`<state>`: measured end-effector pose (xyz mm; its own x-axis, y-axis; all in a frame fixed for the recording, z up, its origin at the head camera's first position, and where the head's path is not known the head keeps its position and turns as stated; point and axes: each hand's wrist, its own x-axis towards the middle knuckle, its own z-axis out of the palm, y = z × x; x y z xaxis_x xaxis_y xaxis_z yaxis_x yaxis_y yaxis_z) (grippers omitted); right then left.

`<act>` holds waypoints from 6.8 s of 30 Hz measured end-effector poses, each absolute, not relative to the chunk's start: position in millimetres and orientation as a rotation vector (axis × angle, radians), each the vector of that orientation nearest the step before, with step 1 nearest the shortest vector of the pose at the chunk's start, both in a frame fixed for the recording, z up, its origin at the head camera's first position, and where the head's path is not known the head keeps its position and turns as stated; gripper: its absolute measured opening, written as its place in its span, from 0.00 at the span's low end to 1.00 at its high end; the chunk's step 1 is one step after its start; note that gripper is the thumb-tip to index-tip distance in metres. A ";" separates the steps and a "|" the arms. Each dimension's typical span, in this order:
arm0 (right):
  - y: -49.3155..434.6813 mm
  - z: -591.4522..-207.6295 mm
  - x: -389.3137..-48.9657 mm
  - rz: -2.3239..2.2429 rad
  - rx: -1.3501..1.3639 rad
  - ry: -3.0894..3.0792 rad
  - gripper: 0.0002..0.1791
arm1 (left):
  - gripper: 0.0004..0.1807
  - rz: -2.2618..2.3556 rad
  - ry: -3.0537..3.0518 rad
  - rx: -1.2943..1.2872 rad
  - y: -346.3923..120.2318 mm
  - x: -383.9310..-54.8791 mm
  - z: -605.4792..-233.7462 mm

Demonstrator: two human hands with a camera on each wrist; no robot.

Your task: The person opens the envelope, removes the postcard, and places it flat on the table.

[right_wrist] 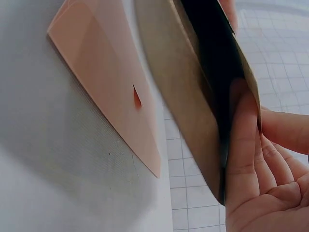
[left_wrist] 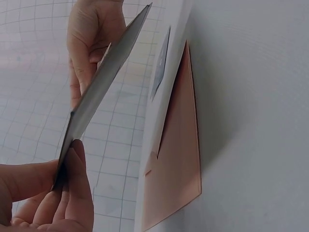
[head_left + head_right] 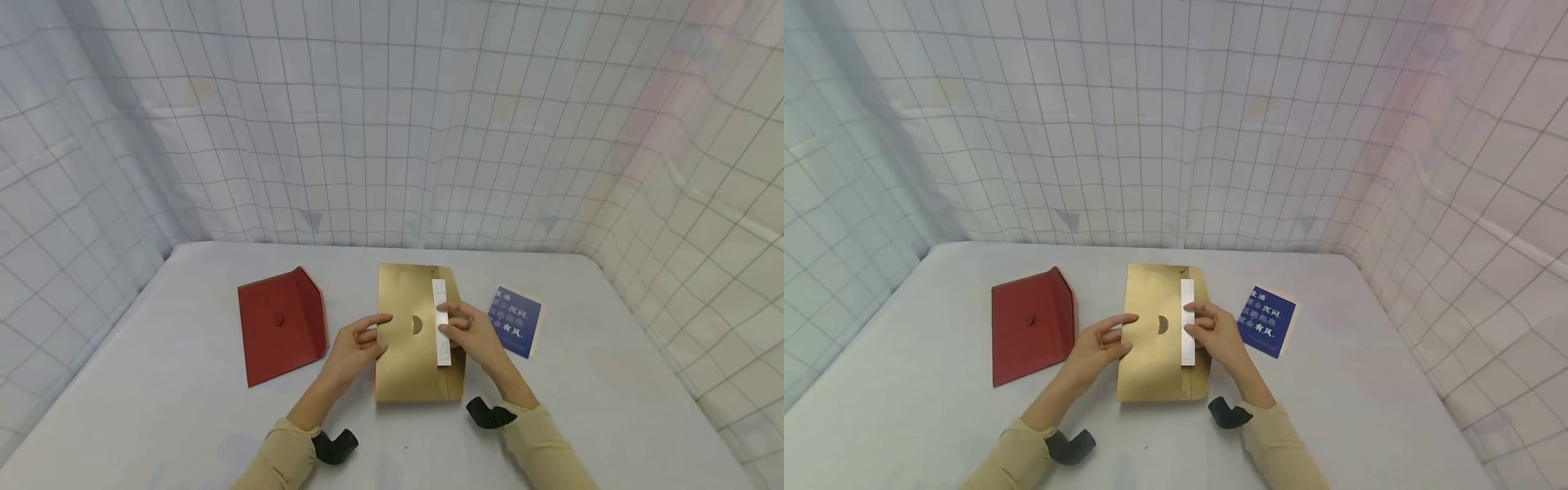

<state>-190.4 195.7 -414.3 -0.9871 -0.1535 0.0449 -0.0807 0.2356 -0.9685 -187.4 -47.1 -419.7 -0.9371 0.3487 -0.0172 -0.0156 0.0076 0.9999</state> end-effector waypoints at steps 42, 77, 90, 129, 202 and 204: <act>198.7 -410.0 -194.8 -1.832 -0.108 2.564 0.20 | 0.28 1.995 2.092 0.262 -63.8 -196.8 -411.1; 208.2 -406.9 -196.5 -1.812 -0.060 2.598 0.21 | 0.29 1.990 2.152 0.214 -76.7 -201.0 -405.0; 210.4 -404.2 -195.2 -1.797 -0.095 2.627 0.22 | 0.29 2.004 2.145 0.220 -81.6 -202.1 -402.2; 223.0 -402.7 -196.9 -1.722 0.022 2.721 0.22 | 0.29 2.003 2.193 0.120 -96.4 -206.4 -396.3; 273.3 -384.7 -192.5 -1.768 0.358 2.761 0.25 | 0.30 2.034 2.315 -0.029 -143.6 -211.4 -382.6; 274.0 -384.8 -192.2 -1.775 0.370 2.751 0.26 | 0.30 2.044 2.310 -0.027 -146.7 -211.8 -382.2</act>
<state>-192.2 274.0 -384.8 -0.9632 0.2686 0.0072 0.1042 0.3981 -0.9114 -211.8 -146.7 -382.2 -0.9982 0.0248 -0.0540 -0.0506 0.1223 0.9912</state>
